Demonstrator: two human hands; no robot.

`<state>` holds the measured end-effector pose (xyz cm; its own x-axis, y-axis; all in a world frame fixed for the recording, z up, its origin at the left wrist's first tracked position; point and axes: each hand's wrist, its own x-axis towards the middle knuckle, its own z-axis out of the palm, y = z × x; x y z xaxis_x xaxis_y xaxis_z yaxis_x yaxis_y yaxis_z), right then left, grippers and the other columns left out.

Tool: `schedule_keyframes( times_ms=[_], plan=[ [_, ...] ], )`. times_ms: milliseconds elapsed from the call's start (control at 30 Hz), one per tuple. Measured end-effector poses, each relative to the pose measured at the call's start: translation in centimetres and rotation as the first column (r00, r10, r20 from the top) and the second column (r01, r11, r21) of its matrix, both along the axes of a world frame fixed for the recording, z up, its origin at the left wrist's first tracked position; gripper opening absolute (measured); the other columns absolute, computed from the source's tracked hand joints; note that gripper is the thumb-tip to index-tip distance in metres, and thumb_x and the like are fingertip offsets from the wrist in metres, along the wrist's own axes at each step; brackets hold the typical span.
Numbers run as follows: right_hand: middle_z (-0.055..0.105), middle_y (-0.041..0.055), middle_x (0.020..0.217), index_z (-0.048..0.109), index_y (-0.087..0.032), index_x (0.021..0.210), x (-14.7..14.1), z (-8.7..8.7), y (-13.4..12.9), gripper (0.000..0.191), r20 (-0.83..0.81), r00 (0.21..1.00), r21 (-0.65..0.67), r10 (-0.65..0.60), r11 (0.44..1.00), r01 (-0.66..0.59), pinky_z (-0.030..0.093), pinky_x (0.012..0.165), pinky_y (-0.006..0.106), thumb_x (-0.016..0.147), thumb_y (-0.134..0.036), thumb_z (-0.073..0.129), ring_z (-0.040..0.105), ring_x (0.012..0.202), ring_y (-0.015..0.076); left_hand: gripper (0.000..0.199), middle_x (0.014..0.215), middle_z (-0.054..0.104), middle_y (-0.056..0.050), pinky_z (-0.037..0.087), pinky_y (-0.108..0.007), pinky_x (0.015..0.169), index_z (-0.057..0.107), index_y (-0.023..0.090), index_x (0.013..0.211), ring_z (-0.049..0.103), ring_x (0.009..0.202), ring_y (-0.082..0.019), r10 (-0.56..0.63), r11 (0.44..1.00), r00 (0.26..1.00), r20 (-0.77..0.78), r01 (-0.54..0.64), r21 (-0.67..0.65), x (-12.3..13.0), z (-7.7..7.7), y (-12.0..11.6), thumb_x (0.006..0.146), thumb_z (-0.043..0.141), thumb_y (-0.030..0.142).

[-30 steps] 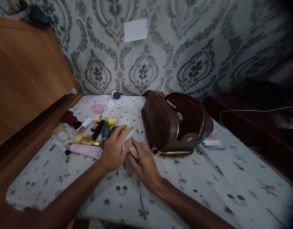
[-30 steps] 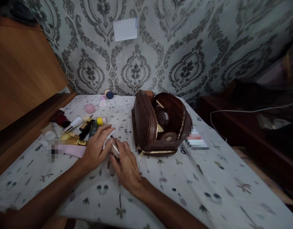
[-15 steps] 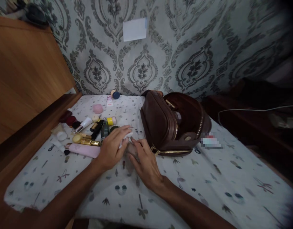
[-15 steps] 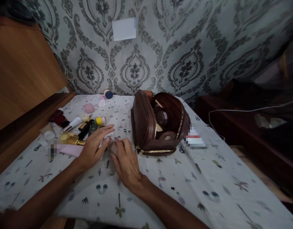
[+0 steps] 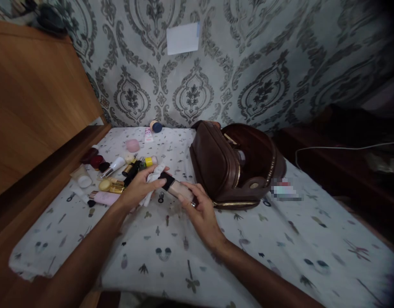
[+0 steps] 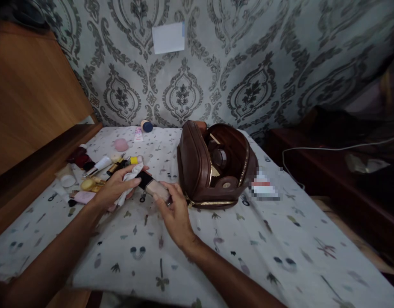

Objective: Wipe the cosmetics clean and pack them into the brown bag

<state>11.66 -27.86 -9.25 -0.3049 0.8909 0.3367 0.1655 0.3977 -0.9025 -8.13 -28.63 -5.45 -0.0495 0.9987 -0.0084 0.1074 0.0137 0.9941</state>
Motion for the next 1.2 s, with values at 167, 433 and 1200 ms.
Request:
schedule_keyframes(
  times_ms=[167,433,1200],
  plan=[
    [0.066,0.0067,0.103,0.068,-0.02,0.112,-0.2,0.1,0.1,0.034,-0.088,0.996,-0.101,0.016,0.995,-0.025,0.049,0.076,0.031,0.09,-0.044,0.057,0.061,0.096,0.0229,0.052,0.065,0.059,0.004,0.03,-0.016,0.037,0.072,0.014,0.104,0.039,0.043,-0.003,0.018,0.997,0.994,0.11,-0.01,-0.073,-0.4,-0.1,0.3,0.062,0.086,0.041],
    [0.06,0.0053,0.097,0.065,-0.021,0.113,0.1,0.5,-0.3,0.03,-0.073,0.997,0.046,-0.026,0.999,0.03,0.046,0.079,0.032,0.091,-0.04,0.056,0.058,0.092,0.0209,0.054,0.06,0.065,0.001,0.028,-0.016,0.031,0.067,0.013,0.087,0.04,0.035,-0.003,0.203,0.978,0.945,0.254,-0.207,-0.013,-2.6,1.0,0.8,0.055,0.089,0.05],
    [0.057,0.0056,0.095,0.06,-0.018,0.115,0.0,-0.2,-0.5,0.027,-0.009,1.0,0.142,0.011,0.99,-0.009,0.045,0.078,0.033,0.095,-0.032,0.05,0.057,0.089,0.0205,0.05,0.065,0.054,0.004,0.036,-0.015,0.045,0.073,0.015,0.109,0.041,0.051,-0.004,-0.009,0.998,0.998,0.057,0.012,-0.061,-0.2,0.1,-0.2,0.067,0.083,0.04]
  ],
)
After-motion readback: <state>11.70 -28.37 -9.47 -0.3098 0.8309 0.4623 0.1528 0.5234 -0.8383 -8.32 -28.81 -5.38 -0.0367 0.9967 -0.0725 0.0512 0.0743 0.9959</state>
